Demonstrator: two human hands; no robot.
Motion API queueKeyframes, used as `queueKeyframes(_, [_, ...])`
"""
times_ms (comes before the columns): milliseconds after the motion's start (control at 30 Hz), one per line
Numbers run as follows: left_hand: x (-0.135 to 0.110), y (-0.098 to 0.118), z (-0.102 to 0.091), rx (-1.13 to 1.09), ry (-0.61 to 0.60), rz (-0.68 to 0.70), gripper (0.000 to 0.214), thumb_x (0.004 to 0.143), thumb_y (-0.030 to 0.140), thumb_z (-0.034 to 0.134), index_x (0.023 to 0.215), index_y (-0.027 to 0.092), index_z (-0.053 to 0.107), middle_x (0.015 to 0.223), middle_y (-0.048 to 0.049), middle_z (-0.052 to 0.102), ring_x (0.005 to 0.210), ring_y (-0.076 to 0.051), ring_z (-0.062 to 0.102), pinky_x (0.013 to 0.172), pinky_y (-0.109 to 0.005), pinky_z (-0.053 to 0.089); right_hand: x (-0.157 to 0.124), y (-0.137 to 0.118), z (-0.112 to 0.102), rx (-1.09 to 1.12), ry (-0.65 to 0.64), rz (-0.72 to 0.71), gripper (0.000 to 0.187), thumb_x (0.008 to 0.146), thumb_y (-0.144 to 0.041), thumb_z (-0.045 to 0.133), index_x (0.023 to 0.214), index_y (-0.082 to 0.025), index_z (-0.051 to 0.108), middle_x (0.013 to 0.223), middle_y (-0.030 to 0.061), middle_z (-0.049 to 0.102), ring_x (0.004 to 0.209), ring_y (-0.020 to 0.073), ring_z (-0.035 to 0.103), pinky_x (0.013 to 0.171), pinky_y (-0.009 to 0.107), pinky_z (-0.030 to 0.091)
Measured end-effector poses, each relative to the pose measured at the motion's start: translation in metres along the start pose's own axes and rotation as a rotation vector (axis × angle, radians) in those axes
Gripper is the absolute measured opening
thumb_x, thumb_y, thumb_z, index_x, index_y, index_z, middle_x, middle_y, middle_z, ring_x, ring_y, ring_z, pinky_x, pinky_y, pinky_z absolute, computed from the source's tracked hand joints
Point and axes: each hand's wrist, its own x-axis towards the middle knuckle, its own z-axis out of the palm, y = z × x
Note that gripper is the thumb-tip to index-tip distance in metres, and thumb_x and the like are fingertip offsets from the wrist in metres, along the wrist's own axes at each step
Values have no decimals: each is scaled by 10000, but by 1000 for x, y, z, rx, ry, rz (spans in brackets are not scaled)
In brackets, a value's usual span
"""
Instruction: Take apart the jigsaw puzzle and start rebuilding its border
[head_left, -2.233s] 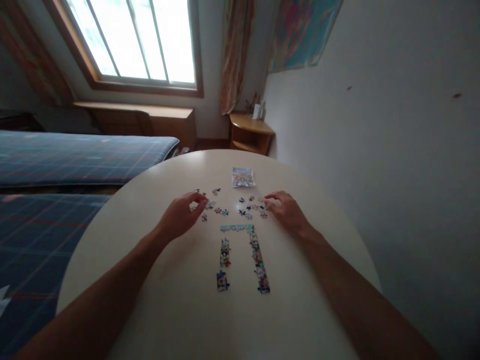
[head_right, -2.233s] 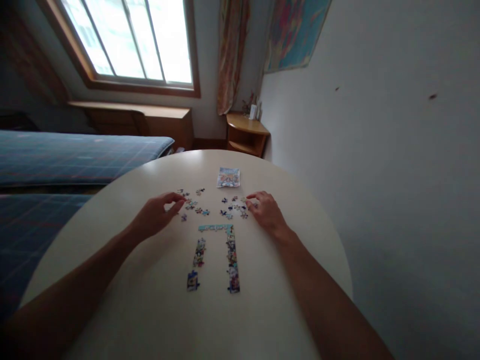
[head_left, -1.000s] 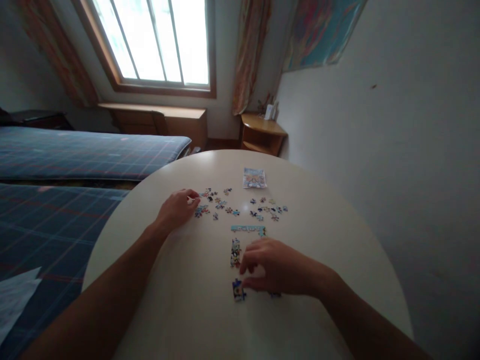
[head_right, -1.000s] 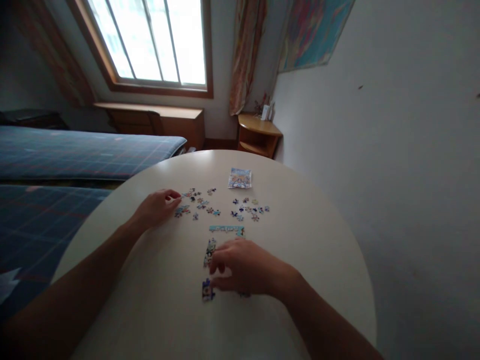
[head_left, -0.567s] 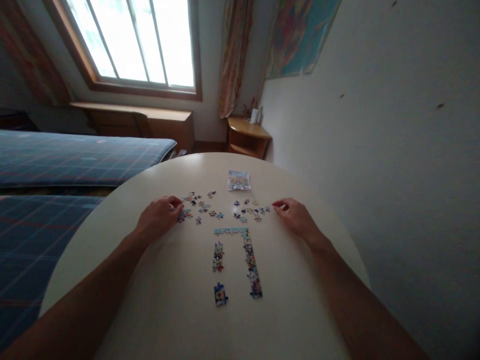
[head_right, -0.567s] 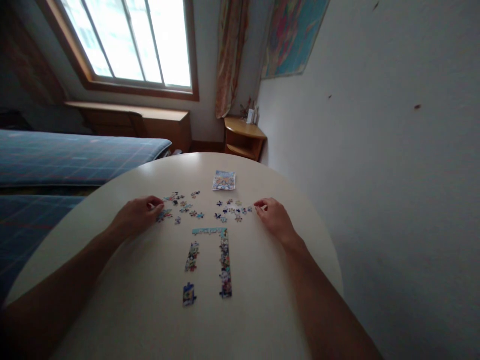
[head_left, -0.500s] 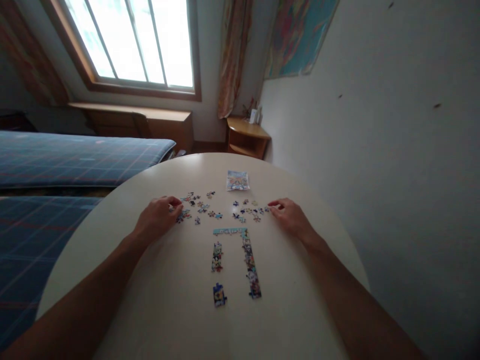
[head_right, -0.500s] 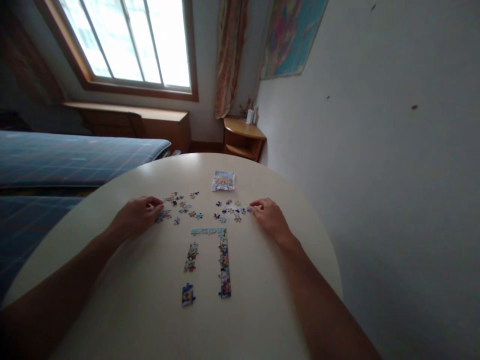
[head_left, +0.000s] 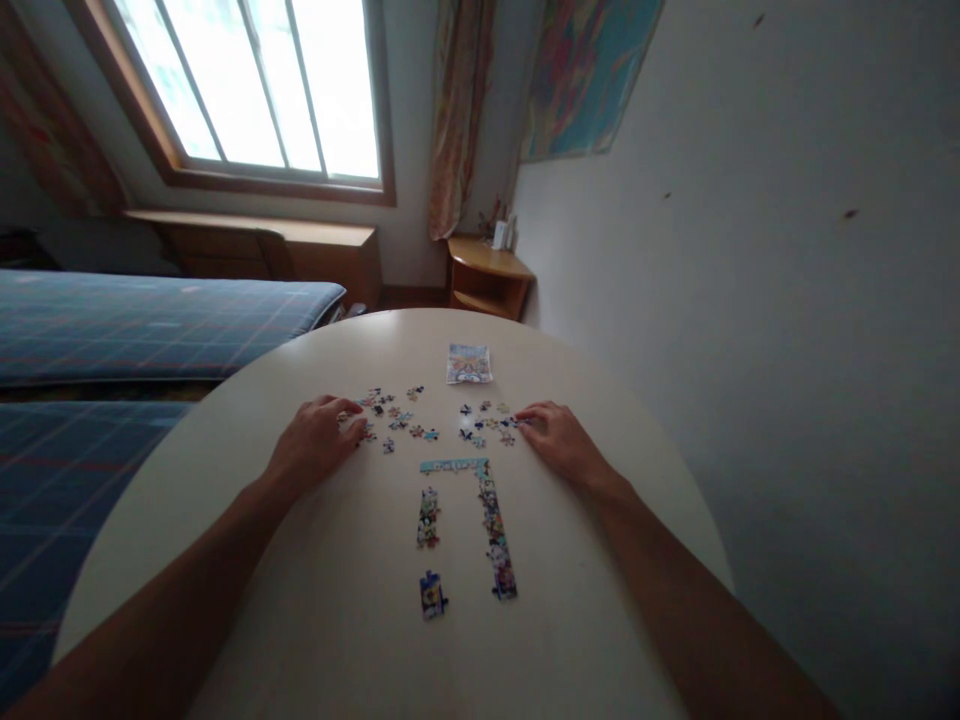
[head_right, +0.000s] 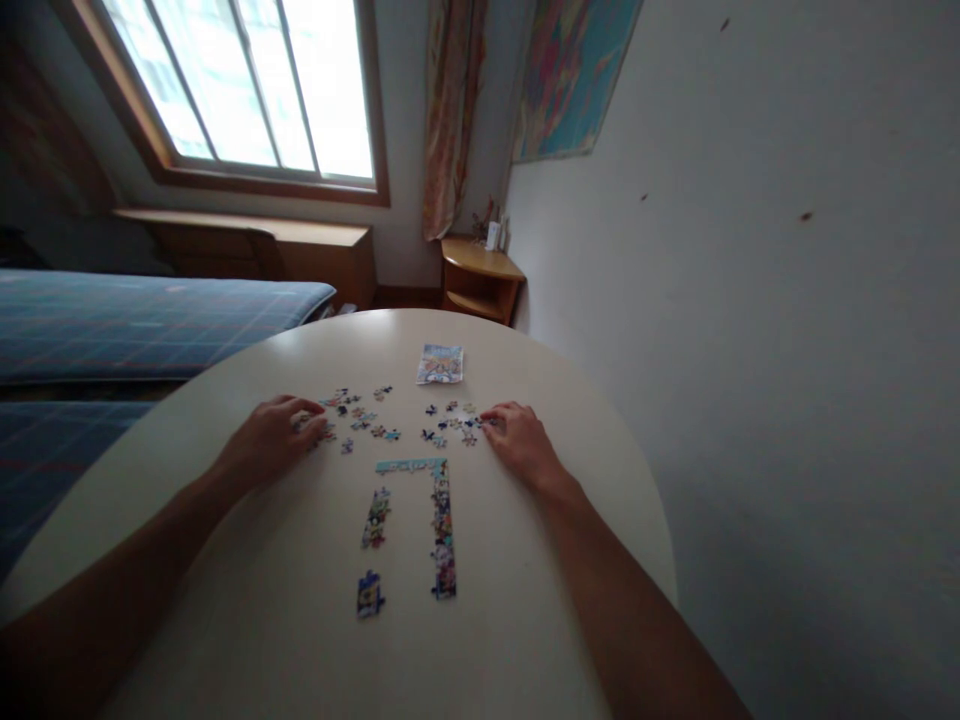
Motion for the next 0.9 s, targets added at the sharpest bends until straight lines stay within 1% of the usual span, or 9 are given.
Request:
queueKeyframes(133, [-3,4,-5,10,-68,-38,363,865,444,487,1039,203,695,1108,-94,677,972,-270,651,862,-365,499,0,-5,1,12,3,-15,222,888,-240,583,1044,-190,733,1107,84,709,1042,220,606,975,378,437])
queueKeyframes(233, [-8,9,-12,61,-104,-82,376,867,462,488,1061,210,689,1135,-99,675,959,-289,663,824,-382,505,-1,-9,2,13,3,-12,246,882,-245,579,1075,-185,719,1097,88,707,1013,223,611,953,382,451])
queueKeyframes(333, [-14,14,-18,123,-147,-101,411,868,486,486,1098,207,680,1166,-113,665,948,-309,668,801,-398,506,-2,-13,3,9,5,-22,262,869,-252,592,1092,-173,706,1123,96,697,1041,231,601,969,389,443])
queueKeyframes(433, [-17,17,-21,157,-194,-82,380,870,451,489,1096,214,681,1172,-113,665,928,-301,674,772,-379,503,-2,-16,4,6,-7,-45,270,868,-237,592,1100,-150,698,1149,111,686,1071,241,589,994,396,428])
queueKeyframes(533, [-17,17,-20,128,-221,-64,335,862,385,504,1092,221,683,1143,-99,684,905,-279,683,752,-351,498,-2,-17,5,7,-14,-49,272,875,-230,584,1108,-143,695,1158,117,682,1076,244,586,1002,403,423])
queueKeyframes(733, [-13,10,-15,15,-200,-47,290,833,313,551,1087,252,679,1028,-51,746,900,-240,696,759,-312,499,-2,-16,7,-3,-21,-63,284,873,-253,587,1120,-154,686,1179,117,672,1094,249,575,1008,417,419])
queueKeyframes(900, [-9,1,-16,-23,-162,-76,281,821,276,570,1081,261,676,1050,-32,749,913,-226,698,764,-302,507,-1,-13,8,-3,-21,-85,283,882,-261,564,1122,-175,685,1172,107,672,1074,252,583,998,428,424])
